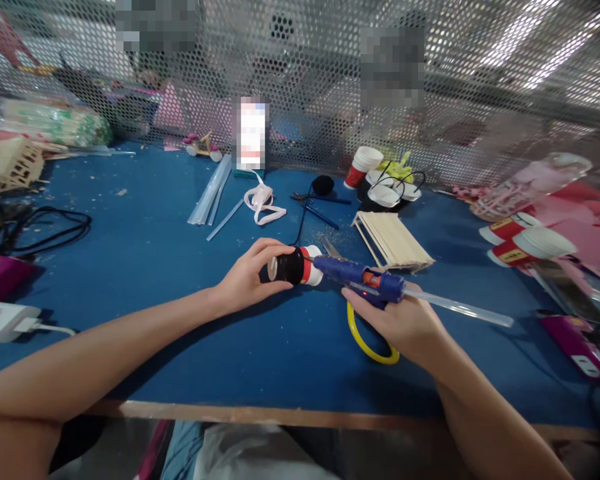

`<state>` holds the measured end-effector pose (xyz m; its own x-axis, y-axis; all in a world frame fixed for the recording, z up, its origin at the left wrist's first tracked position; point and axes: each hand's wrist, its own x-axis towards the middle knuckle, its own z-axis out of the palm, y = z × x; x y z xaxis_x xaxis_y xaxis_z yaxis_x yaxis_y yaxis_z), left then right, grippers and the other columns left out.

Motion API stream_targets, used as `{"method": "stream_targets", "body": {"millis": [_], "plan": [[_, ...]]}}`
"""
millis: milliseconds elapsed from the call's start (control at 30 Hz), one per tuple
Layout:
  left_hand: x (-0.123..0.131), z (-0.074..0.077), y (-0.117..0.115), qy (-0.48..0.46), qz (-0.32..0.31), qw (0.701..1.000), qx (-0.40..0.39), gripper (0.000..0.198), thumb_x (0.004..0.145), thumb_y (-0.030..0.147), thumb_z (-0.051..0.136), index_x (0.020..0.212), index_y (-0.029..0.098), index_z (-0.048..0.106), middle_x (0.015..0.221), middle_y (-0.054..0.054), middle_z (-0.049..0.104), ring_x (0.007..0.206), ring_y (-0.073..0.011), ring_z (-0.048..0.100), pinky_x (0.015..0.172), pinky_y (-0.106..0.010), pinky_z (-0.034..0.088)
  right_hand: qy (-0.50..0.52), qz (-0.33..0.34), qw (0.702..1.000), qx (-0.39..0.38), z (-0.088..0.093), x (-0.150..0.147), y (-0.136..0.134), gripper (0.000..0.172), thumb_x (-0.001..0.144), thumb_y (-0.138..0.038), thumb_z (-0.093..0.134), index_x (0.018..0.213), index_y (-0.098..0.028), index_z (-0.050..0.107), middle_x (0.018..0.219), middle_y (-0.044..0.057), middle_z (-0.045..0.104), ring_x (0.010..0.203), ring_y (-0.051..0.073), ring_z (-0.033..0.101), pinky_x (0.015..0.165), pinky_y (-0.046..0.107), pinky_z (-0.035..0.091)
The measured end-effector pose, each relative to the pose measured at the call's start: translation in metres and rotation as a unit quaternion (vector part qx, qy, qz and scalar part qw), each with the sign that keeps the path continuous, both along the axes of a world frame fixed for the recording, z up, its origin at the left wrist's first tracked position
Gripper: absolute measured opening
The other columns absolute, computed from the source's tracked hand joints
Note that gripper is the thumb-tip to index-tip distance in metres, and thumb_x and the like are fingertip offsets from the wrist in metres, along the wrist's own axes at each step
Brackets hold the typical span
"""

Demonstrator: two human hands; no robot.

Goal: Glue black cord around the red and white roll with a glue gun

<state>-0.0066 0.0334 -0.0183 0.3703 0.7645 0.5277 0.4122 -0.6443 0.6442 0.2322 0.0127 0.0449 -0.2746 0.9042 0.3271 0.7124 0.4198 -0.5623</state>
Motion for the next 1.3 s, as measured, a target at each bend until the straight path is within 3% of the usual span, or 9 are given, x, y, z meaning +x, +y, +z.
{"method": "stream_targets", "body": {"millis": [467, 767, 1000, 1300], "plan": [[-0.0002, 0.0012, -0.0043, 0.036, -0.013, 0.999, 0.023, 0.045, 0.077, 0.025, 0.062, 0.119, 0.020, 0.047, 0.120, -0.012, 0.045, 0.114, -0.0227, 0.044, 0.097, -0.042, 0.041, -0.033, 0.011, 0.999, 0.013, 0.0061, -0.0032, 0.0017, 0.018, 0.073, -0.029, 0.050, 0.069, -0.018, 0.064, 0.052, 0.004, 0.061, 0.045, 0.017, 0.058, 0.046, 0.025, 0.049], [-0.0009, 0.0008, -0.0004, 0.012, 0.012, 1.000, 0.009, 0.048, 0.074, 0.025, 0.066, 0.118, 0.021, 0.047, 0.114, -0.010, 0.049, 0.110, -0.0219, 0.048, 0.095, -0.041, 0.043, -0.069, 0.015, 0.996, 0.053, 0.0070, -0.0018, -0.0017, 0.019, 0.073, -0.029, 0.050, 0.067, -0.020, 0.065, 0.049, 0.005, 0.058, 0.050, 0.019, 0.060, 0.050, 0.026, 0.050], [-0.0009, 0.0033, -0.0020, 0.021, -0.004, 1.000, 0.017, 0.047, 0.075, 0.024, 0.065, 0.119, 0.021, 0.048, 0.116, -0.011, 0.048, 0.111, -0.0225, 0.047, 0.095, -0.042, 0.042, -0.040, 0.012, 0.998, 0.049, 0.0052, -0.0024, -0.0012, 0.020, 0.075, -0.030, 0.049, 0.069, -0.019, 0.065, 0.054, 0.005, 0.061, 0.046, 0.016, 0.057, 0.047, 0.024, 0.048], [0.0013, 0.0008, 0.0011, -0.057, 0.032, 0.991, -0.114, 0.049, 0.071, 0.027, 0.067, 0.116, 0.021, 0.049, 0.111, -0.009, 0.052, 0.099, -0.0196, 0.055, 0.080, -0.034, 0.051, -0.034, 0.003, 0.999, 0.036, -0.0025, -0.0012, -0.0039, 0.018, 0.073, -0.032, 0.051, 0.068, -0.020, 0.064, 0.057, 0.006, 0.064, 0.052, 0.018, 0.061, 0.051, 0.026, 0.050]]}}
